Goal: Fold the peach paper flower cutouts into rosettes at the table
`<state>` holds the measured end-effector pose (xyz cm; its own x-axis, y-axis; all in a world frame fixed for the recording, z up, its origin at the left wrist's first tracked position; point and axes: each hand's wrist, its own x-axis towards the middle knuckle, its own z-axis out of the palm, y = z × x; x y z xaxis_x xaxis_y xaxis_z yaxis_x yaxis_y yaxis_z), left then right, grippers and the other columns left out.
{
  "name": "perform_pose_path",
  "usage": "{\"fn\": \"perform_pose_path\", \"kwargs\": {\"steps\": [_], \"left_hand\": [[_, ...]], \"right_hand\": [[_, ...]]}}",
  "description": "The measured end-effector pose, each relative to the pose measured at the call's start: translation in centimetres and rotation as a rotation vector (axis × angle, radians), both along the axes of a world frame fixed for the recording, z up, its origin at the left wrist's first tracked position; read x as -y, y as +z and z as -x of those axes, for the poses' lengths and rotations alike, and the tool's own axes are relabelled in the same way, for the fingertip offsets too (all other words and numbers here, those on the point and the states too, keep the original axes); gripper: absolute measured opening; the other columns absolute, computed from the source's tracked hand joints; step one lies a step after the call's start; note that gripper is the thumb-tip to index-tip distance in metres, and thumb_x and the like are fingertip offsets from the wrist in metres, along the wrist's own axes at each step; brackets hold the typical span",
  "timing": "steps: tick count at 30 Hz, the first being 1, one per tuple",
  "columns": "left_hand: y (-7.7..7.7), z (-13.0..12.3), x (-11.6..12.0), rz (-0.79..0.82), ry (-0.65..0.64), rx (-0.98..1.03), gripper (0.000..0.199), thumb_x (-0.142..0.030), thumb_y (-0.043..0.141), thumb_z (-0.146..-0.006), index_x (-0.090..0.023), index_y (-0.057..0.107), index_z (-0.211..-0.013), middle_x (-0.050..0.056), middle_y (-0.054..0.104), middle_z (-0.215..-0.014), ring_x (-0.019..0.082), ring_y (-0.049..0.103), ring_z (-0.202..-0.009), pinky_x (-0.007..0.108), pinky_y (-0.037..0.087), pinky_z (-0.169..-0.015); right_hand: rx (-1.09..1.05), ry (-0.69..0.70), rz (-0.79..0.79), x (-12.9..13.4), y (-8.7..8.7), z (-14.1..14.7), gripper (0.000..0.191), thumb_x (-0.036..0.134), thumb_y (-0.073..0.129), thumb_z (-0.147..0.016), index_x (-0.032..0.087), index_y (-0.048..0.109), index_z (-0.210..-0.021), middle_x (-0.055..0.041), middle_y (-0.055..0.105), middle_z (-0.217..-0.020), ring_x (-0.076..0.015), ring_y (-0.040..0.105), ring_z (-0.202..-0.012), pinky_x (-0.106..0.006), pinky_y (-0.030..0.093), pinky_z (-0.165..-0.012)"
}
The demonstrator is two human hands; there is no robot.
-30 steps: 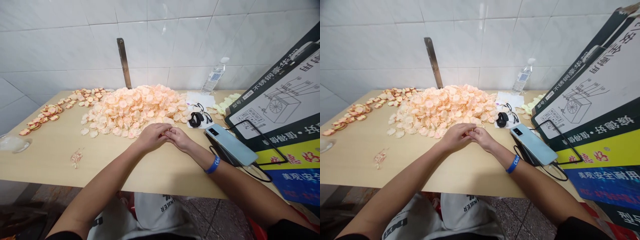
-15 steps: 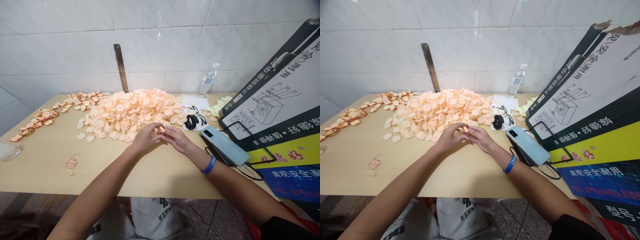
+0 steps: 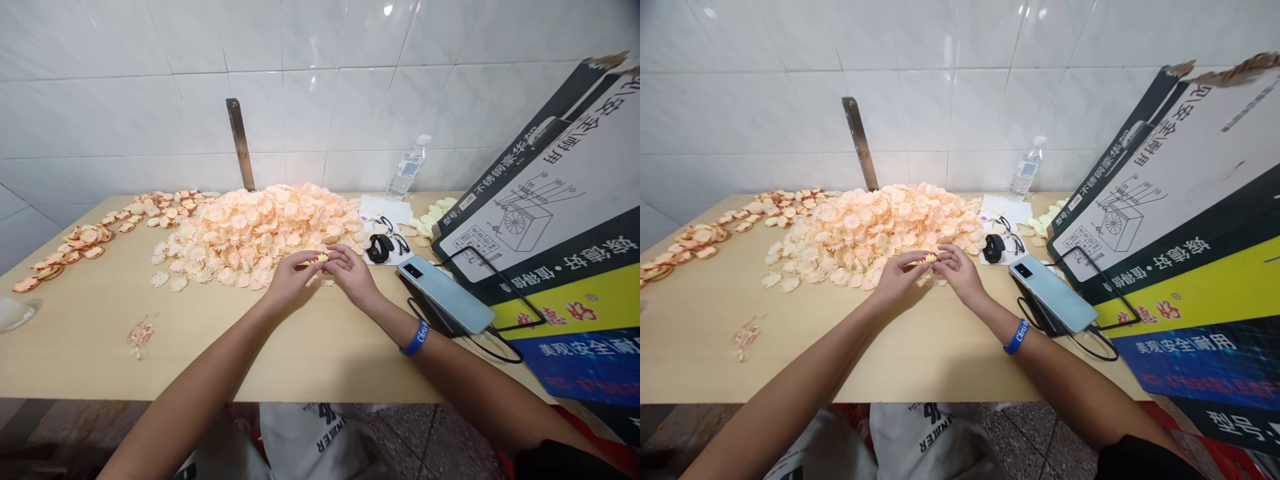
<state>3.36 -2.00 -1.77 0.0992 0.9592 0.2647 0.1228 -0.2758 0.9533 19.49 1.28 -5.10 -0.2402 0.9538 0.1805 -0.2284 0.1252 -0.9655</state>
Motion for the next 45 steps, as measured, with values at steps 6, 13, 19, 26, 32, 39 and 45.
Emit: {"fn": "perform_pose_path", "kwargs": {"steps": [6, 13, 19, 26, 32, 39, 45], "left_hand": [[-0.7, 0.0, -0.3, -0.156, 0.131, -0.133, 0.015, -0.029, 0.066, -0.081, -0.017, 0.075, -0.081, 0.009, 0.074, -0.092, 0.020, 0.069, -0.089, 0.031, 0.056, -0.081], [-1.0, -0.6, -0.2, -0.226, 0.106, -0.211, 0.013, -0.030, 0.066, -0.082, -0.020, 0.075, -0.084, 0.008, 0.074, -0.093, 0.019, 0.068, -0.088, 0.033, 0.057, -0.082], [-0.8, -1.5, 0.6, -0.092, 0.030, -0.046, 0.021, -0.031, 0.069, -0.079, -0.016, 0.073, -0.094, 0.014, 0.064, -0.117, 0.022, 0.065, -0.104, 0.035, 0.059, -0.085], [0.0, -1.3, 1.0, 0.010, -0.020, 0.073, 0.026, -0.037, 0.069, -0.079, -0.014, 0.073, -0.088, 0.011, 0.070, -0.094, 0.020, 0.068, -0.085, 0.033, 0.057, -0.079], [0.7, -0.8, 0.8, 0.076, -0.094, 0.136, 0.033, -0.045, 0.067, -0.080, -0.012, 0.071, -0.075, 0.005, 0.066, -0.065, 0.016, 0.062, -0.063, 0.030, 0.051, -0.065], [1.0, -0.3, 0.6, 0.149, 0.080, 0.071, 0.023, -0.037, 0.070, -0.073, -0.014, 0.068, -0.070, 0.003, 0.067, -0.066, 0.016, 0.063, -0.065, 0.027, 0.050, -0.064], [0.4, 0.1, 0.1, 0.209, 0.096, 0.148, 0.027, -0.040, 0.070, -0.073, -0.013, 0.068, -0.070, 0.001, 0.065, -0.065, 0.014, 0.063, -0.066, 0.030, 0.053, -0.074]], "right_hand": [[0.086, 0.213, 0.173, 0.4, 0.6, -0.1, 0.049, 0.064, 0.068, -0.072, 0.015, 0.063, -0.073, -0.0035, 0.064, -0.065, -0.0124, 0.061, -0.051, -0.024, 0.050, -0.046], [0.094, 0.216, 0.097, 0.7, 0.3, 0.0, 0.049, 0.063, 0.067, -0.074, 0.015, 0.064, -0.069, -0.0020, 0.062, -0.056, -0.0105, 0.055, -0.044, -0.023, 0.044, -0.041], [0.135, 0.144, -0.005, 0.0, 0.4, -0.3, 0.047, 0.061, 0.066, -0.077, 0.017, 0.061, -0.061, 0.0010, 0.056, -0.049, -0.0101, 0.050, -0.042, -0.023, 0.040, -0.041], [0.191, 0.177, -0.083, 0.2, 1.1, -0.4, 0.047, 0.060, 0.063, -0.079, 0.017, 0.061, -0.060, 0.0003, 0.056, -0.049, -0.0110, 0.050, -0.042, -0.024, 0.039, -0.042], [0.215, 0.198, -0.087, 0.7, 1.6, 0.0, 0.045, 0.058, 0.061, -0.082, 0.017, 0.062, -0.062, -0.0017, 0.060, -0.052, -0.0122, 0.054, -0.044, -0.025, 0.042, -0.043], [0.282, 0.233, -0.149, 1.1, 1.7, 0.0, 0.037, 0.048, 0.058, -0.087, 0.016, 0.065, -0.070, -0.0038, 0.065, -0.063, -0.0139, 0.061, -0.056, -0.027, 0.048, -0.054], [0.275, 0.288, -0.130, 0.9, 1.1, 0.1, 0.036, 0.049, 0.055, -0.089, 0.016, 0.063, -0.078, -0.0048, 0.066, -0.070, -0.0148, 0.064, -0.063, -0.028, 0.052, -0.060]]}}
